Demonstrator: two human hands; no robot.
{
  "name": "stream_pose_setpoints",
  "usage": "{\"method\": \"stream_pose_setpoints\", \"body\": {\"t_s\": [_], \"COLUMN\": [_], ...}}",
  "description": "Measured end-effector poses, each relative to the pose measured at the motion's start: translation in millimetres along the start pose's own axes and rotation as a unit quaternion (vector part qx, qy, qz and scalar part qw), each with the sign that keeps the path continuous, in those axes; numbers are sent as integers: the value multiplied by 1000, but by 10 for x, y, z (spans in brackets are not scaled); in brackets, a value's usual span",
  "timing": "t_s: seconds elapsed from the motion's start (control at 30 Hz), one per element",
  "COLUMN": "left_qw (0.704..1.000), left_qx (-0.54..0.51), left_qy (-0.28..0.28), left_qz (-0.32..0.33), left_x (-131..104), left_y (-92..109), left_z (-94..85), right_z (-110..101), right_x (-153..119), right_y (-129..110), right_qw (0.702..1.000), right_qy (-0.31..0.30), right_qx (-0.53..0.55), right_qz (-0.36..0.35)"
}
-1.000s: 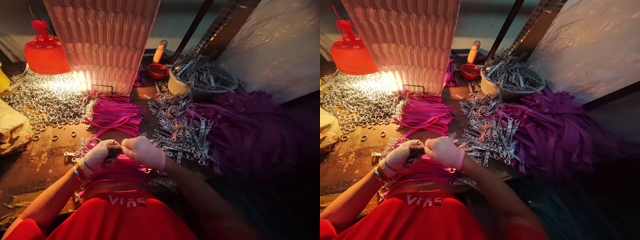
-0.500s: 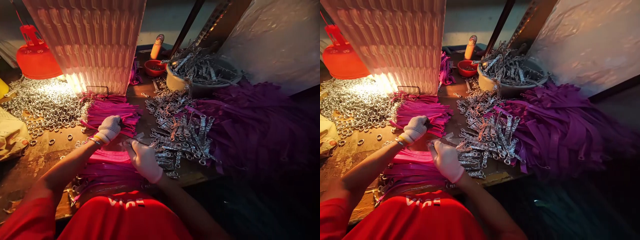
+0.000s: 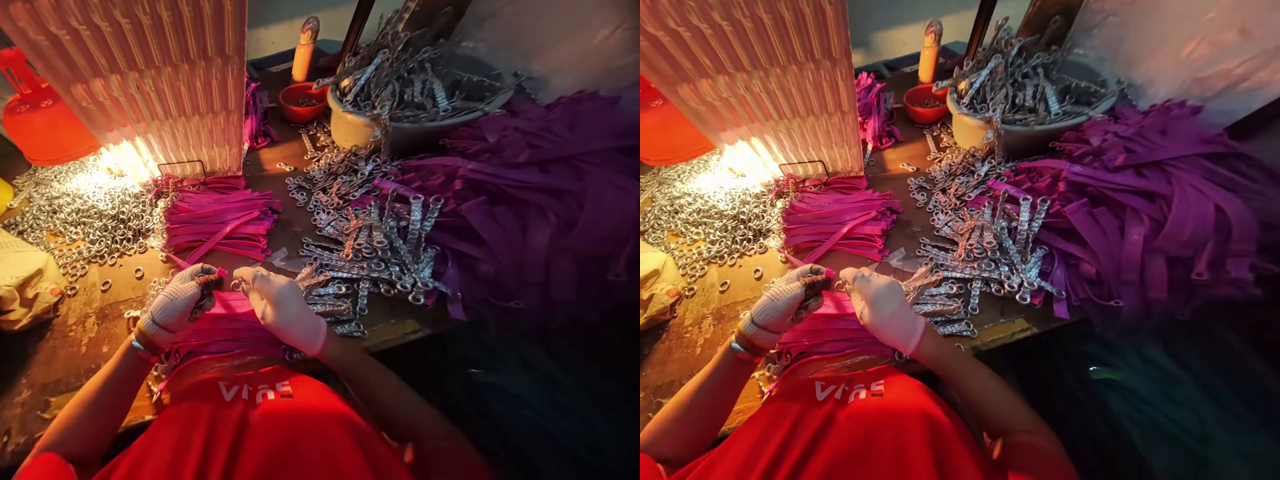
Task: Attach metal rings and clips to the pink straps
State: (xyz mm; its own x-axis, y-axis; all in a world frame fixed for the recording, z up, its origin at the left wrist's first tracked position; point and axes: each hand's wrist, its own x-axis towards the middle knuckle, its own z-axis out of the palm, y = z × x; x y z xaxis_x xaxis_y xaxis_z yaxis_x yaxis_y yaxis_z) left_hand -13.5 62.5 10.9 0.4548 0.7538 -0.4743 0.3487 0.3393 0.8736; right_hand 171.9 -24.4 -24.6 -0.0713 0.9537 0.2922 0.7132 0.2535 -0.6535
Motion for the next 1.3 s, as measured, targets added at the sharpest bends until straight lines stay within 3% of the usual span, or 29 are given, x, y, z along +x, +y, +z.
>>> {"method": "stream_pose_setpoints", "body": {"t_s": [0.1, 0.23, 0.33, 0.47, 0.6, 0.8, 1.0, 1.13, 1.23, 1.3], "left_qw": [997, 997, 998, 968, 987, 991, 977, 952, 913, 884], "left_qx": [-65, -74, 20, 192, 117, 95, 171, 249, 368, 447], "left_qy": [12, -7, 8, 16, -39, -24, -42, -80, -34, 6], "left_qz": [-35, -9, 56, 162, 104, 88, 124, 162, 171, 133], "left_x": [-213, -303, -320, -292, -251, -284, -234, -192, -245, -318], "left_y": [-123, -232, -299, -365, -418, -474, -417, -230, -63, -10], "left_z": [101, 175, 187, 165, 87, 82, 148, -95, -530, -818], "right_z": [66, 80, 65, 71, 45, 30, 163, 130, -4, -135], "right_x": [-3, -33, -51, -52, -29, -54, -163, -129, -141, -190], "right_y": [-127, -279, -353, -404, -446, -397, -187, -154, -141, -85], "right_qw": [997, 981, 966, 953, 959, 943, 938, 938, 941, 945], "right_qy": [-53, -105, -138, -150, -151, -198, -204, -190, -173, -176], "right_qx": [-59, -159, -217, -261, -238, -266, -270, -273, -286, -276], "right_qz": [17, 23, 22, 31, 32, 37, -69, -97, -47, 4]}}
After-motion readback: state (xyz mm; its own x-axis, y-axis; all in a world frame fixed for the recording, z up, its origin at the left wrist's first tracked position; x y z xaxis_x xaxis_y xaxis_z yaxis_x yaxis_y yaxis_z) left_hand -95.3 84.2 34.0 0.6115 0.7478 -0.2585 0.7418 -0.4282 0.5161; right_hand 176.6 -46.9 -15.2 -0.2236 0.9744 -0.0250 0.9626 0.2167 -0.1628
